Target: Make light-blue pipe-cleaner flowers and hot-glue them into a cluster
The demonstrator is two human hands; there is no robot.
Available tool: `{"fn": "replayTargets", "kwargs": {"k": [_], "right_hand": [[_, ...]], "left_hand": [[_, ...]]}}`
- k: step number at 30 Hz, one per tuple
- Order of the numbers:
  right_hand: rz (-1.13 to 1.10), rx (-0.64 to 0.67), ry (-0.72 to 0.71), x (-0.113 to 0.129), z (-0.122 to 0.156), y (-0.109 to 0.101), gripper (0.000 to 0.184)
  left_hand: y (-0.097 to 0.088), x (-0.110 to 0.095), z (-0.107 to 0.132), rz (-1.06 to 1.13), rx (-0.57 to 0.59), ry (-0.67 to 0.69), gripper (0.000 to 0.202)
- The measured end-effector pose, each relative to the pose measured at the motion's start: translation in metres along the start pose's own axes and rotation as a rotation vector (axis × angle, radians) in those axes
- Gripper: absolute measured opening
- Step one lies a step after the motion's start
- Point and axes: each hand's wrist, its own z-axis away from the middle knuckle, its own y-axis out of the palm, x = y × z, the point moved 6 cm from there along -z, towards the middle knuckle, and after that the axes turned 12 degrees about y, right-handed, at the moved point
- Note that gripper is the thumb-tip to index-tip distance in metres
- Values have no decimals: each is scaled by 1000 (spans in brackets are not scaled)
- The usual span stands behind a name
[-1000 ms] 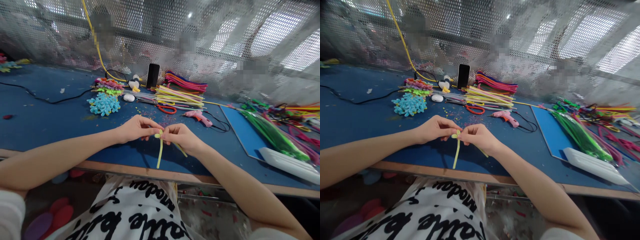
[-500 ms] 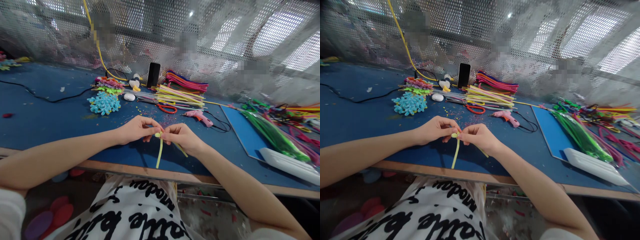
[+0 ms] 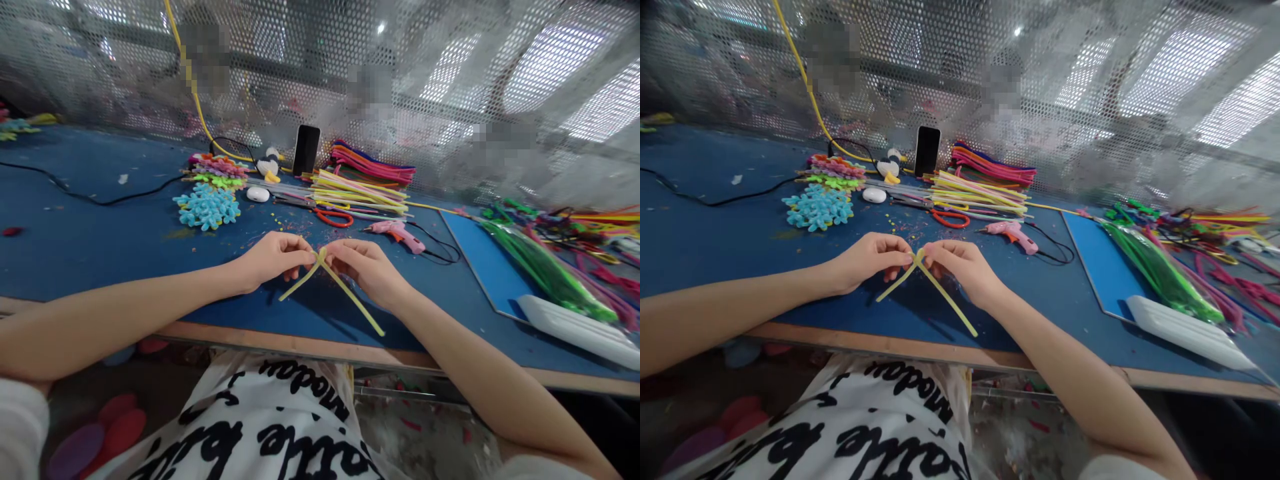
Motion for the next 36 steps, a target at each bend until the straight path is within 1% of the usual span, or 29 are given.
{"fn": "replayTargets", "kwargs": {"k": [4,8,11,15,20,25,27,31,33,36], "right_hand": [[91,-32,-28,2,1,-1,30],[92,-46,-35,2,1,0,28],[80,-27,-60,2,1,2,26],[135,17,-88,3,1,4,27],[112,-16,-103,6,3,3,23],[100,-74,-127,10,4,4,26],[87,-90,-132,9,4,4,28],[54,-84,-140,8,4,4,28],[47,-50,-108,6,3,5,29],[64,-13,-15,1,1,6,32]], "left_hand": [[3,1,2,2,42,-22,19],[6,0,4,-28,61,-10,22],[7,0,6,-52,58,-2,24],[10,-1,8,-25,45,-18,24],[12,-1,9,33,-4,-49,24],[9,1,9,53,-104,-12,22],[8,3,10,73,-138,-23,22],[8,6,10,134,-180,-53,25],[7,5,9,159,-185,-44,27],[3,3,7,159,-196,-24,29]]}}
